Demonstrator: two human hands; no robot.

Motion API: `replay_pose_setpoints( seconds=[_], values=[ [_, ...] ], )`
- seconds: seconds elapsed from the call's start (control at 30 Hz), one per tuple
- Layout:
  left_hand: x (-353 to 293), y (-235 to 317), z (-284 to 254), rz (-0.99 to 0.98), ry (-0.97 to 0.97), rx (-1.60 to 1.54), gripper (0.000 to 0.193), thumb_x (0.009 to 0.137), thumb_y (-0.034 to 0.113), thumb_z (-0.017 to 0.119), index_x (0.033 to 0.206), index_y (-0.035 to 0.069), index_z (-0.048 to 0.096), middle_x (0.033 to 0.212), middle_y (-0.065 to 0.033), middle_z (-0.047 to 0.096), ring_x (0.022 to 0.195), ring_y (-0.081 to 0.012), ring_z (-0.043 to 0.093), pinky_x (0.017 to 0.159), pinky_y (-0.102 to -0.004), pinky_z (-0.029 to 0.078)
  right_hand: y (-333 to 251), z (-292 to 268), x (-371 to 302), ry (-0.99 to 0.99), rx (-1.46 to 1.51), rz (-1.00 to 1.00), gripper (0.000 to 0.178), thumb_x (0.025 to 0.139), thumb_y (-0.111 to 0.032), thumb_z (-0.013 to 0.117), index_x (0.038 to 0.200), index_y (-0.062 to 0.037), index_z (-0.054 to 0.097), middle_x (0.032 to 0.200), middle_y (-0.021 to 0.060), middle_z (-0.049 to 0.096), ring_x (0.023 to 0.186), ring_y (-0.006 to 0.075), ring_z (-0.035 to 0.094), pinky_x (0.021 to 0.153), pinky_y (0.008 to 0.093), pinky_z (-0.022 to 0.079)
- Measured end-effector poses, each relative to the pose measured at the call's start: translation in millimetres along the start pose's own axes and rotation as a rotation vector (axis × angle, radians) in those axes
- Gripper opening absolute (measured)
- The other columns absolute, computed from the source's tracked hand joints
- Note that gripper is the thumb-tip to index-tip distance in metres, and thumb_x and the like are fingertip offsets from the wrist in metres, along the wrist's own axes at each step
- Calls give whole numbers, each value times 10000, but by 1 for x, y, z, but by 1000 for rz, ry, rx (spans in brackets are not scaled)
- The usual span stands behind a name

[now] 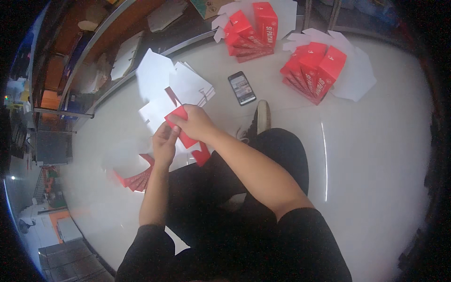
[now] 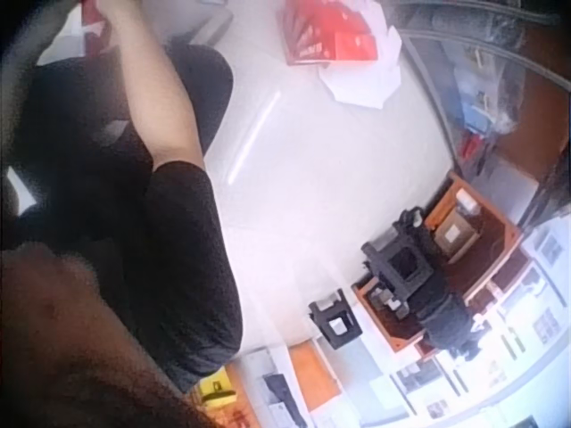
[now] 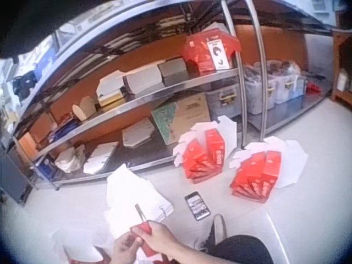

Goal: The person sits on the floor and assembles small red and white cardboard boxes by folding the flat pieces and tucking the flaps into place. They handle the boxes one by one, stacking the completed ones on the floor.

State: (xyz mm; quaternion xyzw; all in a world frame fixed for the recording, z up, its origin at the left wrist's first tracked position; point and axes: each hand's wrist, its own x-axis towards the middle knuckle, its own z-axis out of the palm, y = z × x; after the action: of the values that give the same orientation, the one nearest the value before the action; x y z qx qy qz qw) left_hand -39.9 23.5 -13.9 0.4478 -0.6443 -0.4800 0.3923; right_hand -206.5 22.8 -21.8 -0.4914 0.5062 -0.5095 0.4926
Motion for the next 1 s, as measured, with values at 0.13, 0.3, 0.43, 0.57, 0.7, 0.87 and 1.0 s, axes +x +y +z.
replay_pose_setpoints(
  seconds=[0.13, 0.3, 0.43, 0.57, 0.7, 0.87, 1.0],
  values=[
    [3, 7, -17, 234, 342, 335, 304, 965, 142, 662, 1224, -13, 624, 1072, -79, 695, 974, -135, 644, 905, -273, 490, -3, -7, -2, 234, -121, -69, 465, 954, -435, 622, 835, 13, 654, 770, 188, 686, 739, 332, 681, 690, 419, 517],
    [7, -1, -69, 322, 796, 177, 380, 950, 109, 650, 1297, -26, 575, 998, -97, 689, 831, -122, 642, 757, -259, 501, -15, -2, -8, 227, -2, 35, 454, 993, -392, 586, 797, 15, 634, 689, 158, 663, 645, 280, 649, 638, 392, 499],
    [18, -36, -90, -184, 320, 140, 468, 930, 92, 649, 1364, -34, 526, 1016, -105, 693, 845, -125, 641, 749, -260, 496, 50, 8, 9, 147, -320, 37, 556, 968, -511, 577, 951, 42, 635, 761, 152, 691, 659, 245, 667, 641, 360, 531],
    [13, -96, -57, -329, -171, 400, 486, 895, 130, 693, 1345, -10, 574, 1146, -143, 692, 908, -165, 670, 784, -283, 506, 71, 25, 9, -139, -355, 364, 713, 891, -592, 633, 1150, 72, 618, 857, 204, 705, 736, 296, 707, 641, 383, 573],
    [18, -78, -32, -447, -359, 215, 562, 907, 150, 686, 1414, -14, 508, 1300, -149, 642, 1019, -191, 671, 871, -296, 513, 67, 17, 6, -247, -243, 554, 600, 878, -436, 689, 1111, 113, 617, 869, 218, 703, 730, 298, 726, 601, 405, 596],
    [25, -63, -56, -250, 97, 350, 473, 891, 160, 728, 1312, -17, 607, 1219, -156, 688, 1027, -185, 662, 905, -315, 511, 97, 5, 13, -363, -351, 602, 397, 852, -153, 665, 1172, 70, 591, 926, 197, 697, 823, 268, 728, 660, 405, 594],
    [22, -164, -175, -585, 466, 667, 658, 838, 371, 757, 1303, -63, 589, 1276, -232, 635, 1195, -320, 602, 975, -387, 485, 88, 30, 15, -196, -576, 343, 311, 830, -71, 639, 1138, -23, 645, 1147, 204, 679, 1026, 328, 681, 867, 414, 554]
  ],
)
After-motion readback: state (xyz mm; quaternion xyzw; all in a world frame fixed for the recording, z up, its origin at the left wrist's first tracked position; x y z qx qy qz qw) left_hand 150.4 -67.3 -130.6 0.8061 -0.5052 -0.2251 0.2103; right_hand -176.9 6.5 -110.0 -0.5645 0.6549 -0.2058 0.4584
